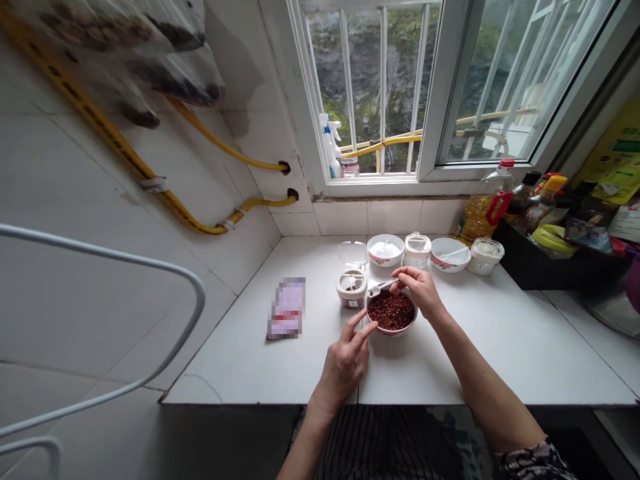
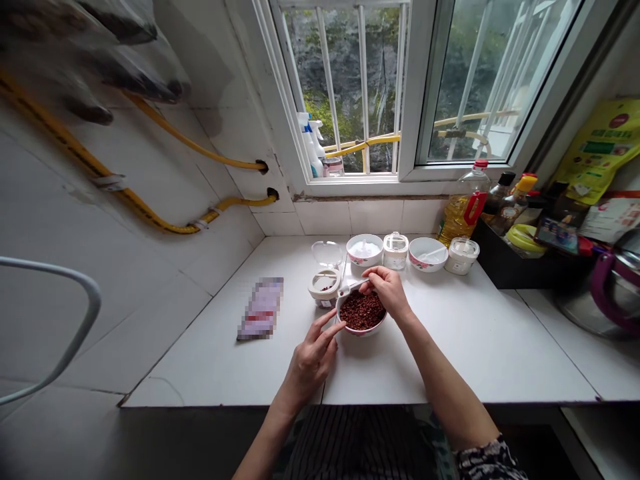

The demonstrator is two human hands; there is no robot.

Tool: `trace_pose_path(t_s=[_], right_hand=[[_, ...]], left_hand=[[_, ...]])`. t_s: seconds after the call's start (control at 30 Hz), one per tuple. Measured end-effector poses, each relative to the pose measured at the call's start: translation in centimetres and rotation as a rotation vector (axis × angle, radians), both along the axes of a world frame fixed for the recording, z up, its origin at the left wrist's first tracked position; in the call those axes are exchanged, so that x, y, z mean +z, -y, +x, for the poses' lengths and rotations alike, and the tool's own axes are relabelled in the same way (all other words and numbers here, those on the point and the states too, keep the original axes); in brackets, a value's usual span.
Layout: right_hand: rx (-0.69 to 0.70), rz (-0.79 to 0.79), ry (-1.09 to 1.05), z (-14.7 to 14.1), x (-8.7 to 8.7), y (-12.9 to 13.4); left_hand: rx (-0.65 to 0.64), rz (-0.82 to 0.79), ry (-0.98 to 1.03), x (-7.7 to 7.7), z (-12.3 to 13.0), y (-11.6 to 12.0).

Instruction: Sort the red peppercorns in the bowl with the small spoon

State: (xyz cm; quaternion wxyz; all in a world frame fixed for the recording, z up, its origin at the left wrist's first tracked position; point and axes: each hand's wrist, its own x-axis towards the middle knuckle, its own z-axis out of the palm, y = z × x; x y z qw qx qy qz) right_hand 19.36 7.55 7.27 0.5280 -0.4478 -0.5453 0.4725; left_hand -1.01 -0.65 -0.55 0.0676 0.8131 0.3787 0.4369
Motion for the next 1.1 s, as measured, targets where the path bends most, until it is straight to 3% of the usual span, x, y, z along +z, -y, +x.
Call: trace_pose_path(t_s=[0.13, 0.3, 0.4, 0.6, 0.83, 1.1], right_hand=[[-0.079, 0.254, 0.128, -2.1, 0.2, 0.4], [-0.036, 0.714, 0.63, -3.7, -0.3, 0.9], [-0.045, 0.806, 0.721, -3.2, -0.2, 1.0], [-0.186, 0.629, 0.632, 0.0, 0.1, 1.1], [-0.046, 0.423, 0.736, -0.1, -1.1, 0.7], [-0.049, 0.174, 0.389, 0.3, -0.5, 0.7]], left_hand=[[0.005, 0.002, -0.007, 0.1, 0.0, 0.1], [0.0, 0.016, 0.014, 0.4, 0.1, 0.2], [-0.003, 0.023, 0.018, 0.5, 0.2, 0.2], [0.008, 0.005, -0.006, 0.4, 0.0, 0.1], [-0.007, -0.025, -0.002, 0.2, -0.1, 0.2], [0.006, -0.021, -0.003, 0.1, -0.1, 0.2]])
